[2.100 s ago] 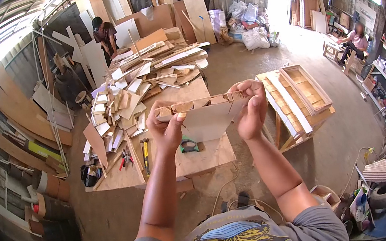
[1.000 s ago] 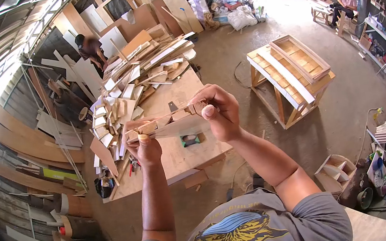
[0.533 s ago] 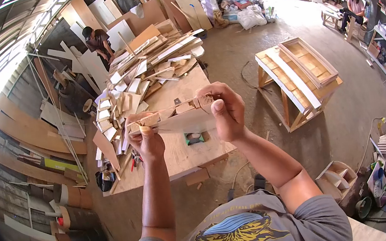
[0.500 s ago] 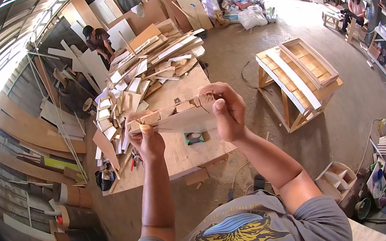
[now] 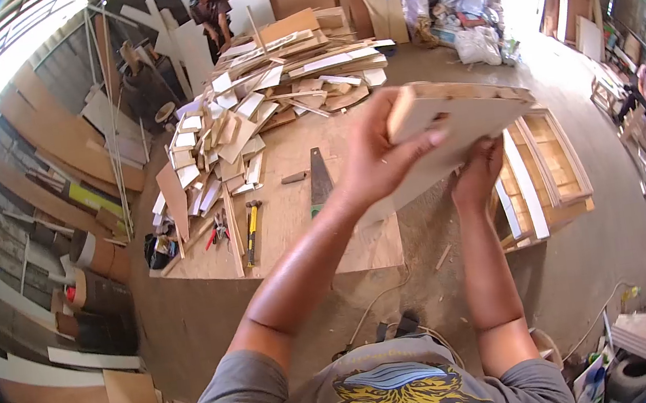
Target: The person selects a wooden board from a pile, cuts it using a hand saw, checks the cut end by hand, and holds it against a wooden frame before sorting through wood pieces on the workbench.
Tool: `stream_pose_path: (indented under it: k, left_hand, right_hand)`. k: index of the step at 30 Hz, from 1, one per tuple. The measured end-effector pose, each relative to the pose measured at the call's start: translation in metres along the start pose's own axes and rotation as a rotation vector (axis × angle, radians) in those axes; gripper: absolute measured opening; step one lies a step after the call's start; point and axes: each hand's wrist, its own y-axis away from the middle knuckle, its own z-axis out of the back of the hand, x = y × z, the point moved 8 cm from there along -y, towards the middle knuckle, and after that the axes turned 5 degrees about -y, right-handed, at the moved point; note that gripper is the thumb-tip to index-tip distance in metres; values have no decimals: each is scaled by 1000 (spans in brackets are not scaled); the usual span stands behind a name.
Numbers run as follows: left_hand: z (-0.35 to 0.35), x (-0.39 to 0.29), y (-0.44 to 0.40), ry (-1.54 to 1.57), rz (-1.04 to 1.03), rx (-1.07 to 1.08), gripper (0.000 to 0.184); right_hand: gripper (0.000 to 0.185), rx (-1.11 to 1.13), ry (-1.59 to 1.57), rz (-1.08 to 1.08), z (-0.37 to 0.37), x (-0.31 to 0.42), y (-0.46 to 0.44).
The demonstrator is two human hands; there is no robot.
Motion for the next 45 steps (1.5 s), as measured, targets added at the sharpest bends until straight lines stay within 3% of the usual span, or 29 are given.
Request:
stream_pose_path:
  k: [4, 7, 10, 13, 14, 17, 20, 23, 26, 29, 38, 45]
  left_hand:
    - [-15, 57, 10, -91, 45, -16, 49]
    - [-10, 117, 34, -188, 105, -73, 48]
    - [2, 177, 59, -342, 310, 5, 53]
    - [11, 209, 67, -357, 429, -51, 42]
    - [13, 207, 62, -488, 349, -49, 34]
    - [12, 227, 57, -433, 310, -101, 25]
    - [15, 248, 43, -411, 311, -168, 28]
    - [17, 270, 19, -674, 220, -178, 32]
    - [17, 288, -10, -744, 277, -214, 36]
    - [19, 316, -38, -806, 432, -177, 34]
    - [21, 393, -108, -917, 483, -216, 40]
    - [21, 449, -126, -1043, 601, -184, 39]
  right_hand:
    - [45, 54, -86, 84, 21, 2, -39]
    - [44, 22, -166, -88, 39, -17, -65]
    - [49, 65, -215, -102, 42, -23, -85]
    - [50, 53, -211, -125, 45, -30, -97]
    - [50, 46, -206, -134, 45, -34, -101]
    - [67, 110, -165, -109, 37, -41, -117]
    - [68, 190, -131, -173, 41, -71, -137]
    - [66, 165, -120, -237, 37, -98, -161]
    - [44, 204, -119, -240, 46, -142, -199]
    - [42, 204, -107, -354, 47, -190, -230]
    - [39, 174, 167, -486, 78, -302, -296]
    - [37, 313, 311, -708, 84, -363, -326]
